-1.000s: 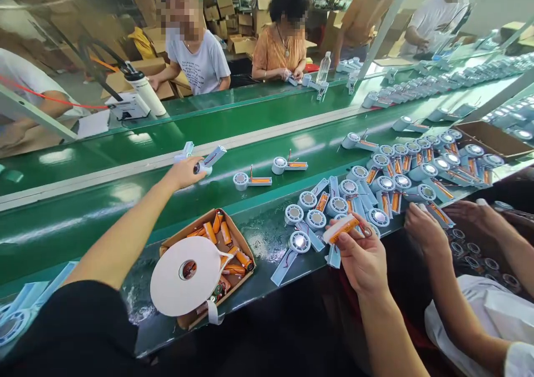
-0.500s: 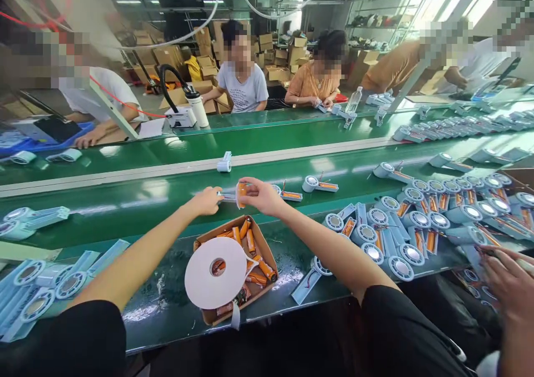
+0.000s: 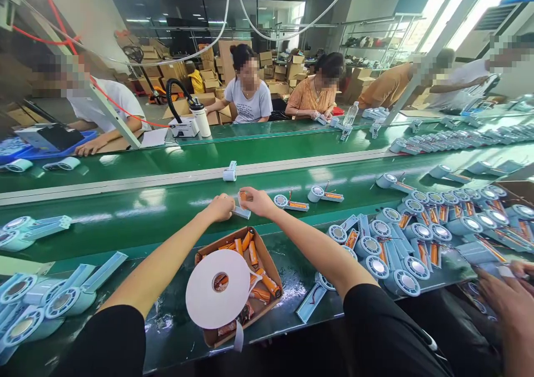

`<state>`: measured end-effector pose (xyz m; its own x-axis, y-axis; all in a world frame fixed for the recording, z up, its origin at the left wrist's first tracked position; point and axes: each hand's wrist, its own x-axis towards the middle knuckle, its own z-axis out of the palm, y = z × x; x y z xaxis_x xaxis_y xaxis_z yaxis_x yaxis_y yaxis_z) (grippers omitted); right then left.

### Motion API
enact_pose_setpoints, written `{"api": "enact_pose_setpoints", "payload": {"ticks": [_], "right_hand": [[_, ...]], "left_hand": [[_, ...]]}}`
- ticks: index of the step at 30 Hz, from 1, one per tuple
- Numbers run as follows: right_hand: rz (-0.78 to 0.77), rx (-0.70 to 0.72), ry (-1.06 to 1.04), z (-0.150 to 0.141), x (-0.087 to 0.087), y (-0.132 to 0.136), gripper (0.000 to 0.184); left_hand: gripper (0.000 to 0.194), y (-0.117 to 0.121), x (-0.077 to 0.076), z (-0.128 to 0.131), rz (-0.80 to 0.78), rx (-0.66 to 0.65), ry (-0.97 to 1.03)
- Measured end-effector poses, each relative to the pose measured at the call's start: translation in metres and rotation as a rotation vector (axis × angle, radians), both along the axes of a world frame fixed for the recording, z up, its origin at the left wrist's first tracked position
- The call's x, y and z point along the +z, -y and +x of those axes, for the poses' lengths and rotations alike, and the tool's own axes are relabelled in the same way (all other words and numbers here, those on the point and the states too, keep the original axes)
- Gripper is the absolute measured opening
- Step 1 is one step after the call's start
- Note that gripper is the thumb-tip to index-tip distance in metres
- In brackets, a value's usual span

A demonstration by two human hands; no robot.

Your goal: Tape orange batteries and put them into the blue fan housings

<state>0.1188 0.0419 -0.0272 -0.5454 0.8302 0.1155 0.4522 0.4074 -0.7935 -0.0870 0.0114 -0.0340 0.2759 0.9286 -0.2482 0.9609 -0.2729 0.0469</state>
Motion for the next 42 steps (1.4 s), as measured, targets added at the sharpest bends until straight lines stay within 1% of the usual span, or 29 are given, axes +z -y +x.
{"api": "enact_pose_setpoints", "payload": {"ticks": [5,9,12,16,20,23,25,26,28,30,31,32,33,34,35,36,37,38,39,41,42], "right_hand": [[0.087,0.023,0.109,0.001,-0.007,0.003,0.038],[0.163,0.072,0.236,0.006,-0.005,0.009,0.038],[0.209,0.11,0.365,0.01,-0.002,0.014,0.037],[0.24,0.147,0.542,0.009,0.001,0.02,0.036],[0.233,0.171,0.676,-0.001,0.004,0.022,0.036],[0.217,0.21,0.727,-0.014,0.014,0.018,0.03],[0.203,0.234,0.733,-0.02,0.024,0.014,0.026],[0.194,0.247,0.725,-0.02,0.03,0.012,0.024],[0.182,0.265,0.686,-0.014,0.042,0.011,0.023],[0.185,0.261,0.624,0.002,0.051,0.019,0.029],[0.189,0.254,0.593,0.012,0.055,0.026,0.032],[0.191,0.249,0.565,0.023,0.057,0.036,0.034],[0.187,0.257,0.545,0.033,0.059,0.048,0.034],[0.169,0.292,0.53,0.043,0.06,0.061,0.032],[0.132,0.353,0.515,0.05,0.059,0.075,0.03],[0.081,0.427,0.502,0.056,0.058,0.087,0.027],[0.028,0.501,0.489,0.06,0.056,0.099,0.024],[-0.019,0.562,0.478,0.062,0.054,0.108,0.023],[-0.055,0.608,0.474,0.063,0.052,0.116,0.026],[-0.14,0.665,0.471,0.062,0.048,0.124,0.043],[-0.207,0.684,0.446,0.063,0.047,0.125,0.052]], "left_hand": [[0.029,-0.012,0.012,0.003,-0.096,0.015,0.055],[0.03,-0.017,0.022,0.003,-0.137,0.041,0.099],[0.032,-0.018,0.025,0.006,-0.113,0.079,0.13],[0.037,-0.019,0.023,0.016,-0.04,0.148,0.161],[0.037,-0.019,0.022,0.029,0.011,0.2,0.201],[0.035,-0.012,0.03,0.04,0.056,0.232,0.238],[0.032,0.006,0.04,0.045,0.112,0.238,0.271],[0.032,0.022,0.046,0.045,0.148,0.23,0.291],[0.034,0.067,0.055,0.043,0.205,0.201,0.335],[0.036,0.126,0.059,0.035,0.206,0.127,0.374],[0.037,0.157,0.057,0.029,0.181,0.071,0.389],[0.045,0.187,0.054,0.024,0.153,-0.025,0.392],[0.055,0.213,0.049,0.019,0.138,-0.082,0.369],[0.065,0.236,0.043,0.016,0.131,-0.108,0.338],[0.073,0.253,0.036,0.015,0.132,-0.107,0.305],[0.077,0.265,0.031,0.015,0.138,-0.078,0.275],[0.078,0.271,0.026,0.016,0.143,-0.044,0.257],[0.077,0.274,0.023,0.018,0.146,-0.019,0.249],[0.075,0.275,0.021,0.02,0.147,-0.005,0.249],[0.069,0.273,0.023,0.024,0.16,-0.008,0.262],[0.067,0.274,0.026,0.024,0.18,-0.014,0.274]]}}
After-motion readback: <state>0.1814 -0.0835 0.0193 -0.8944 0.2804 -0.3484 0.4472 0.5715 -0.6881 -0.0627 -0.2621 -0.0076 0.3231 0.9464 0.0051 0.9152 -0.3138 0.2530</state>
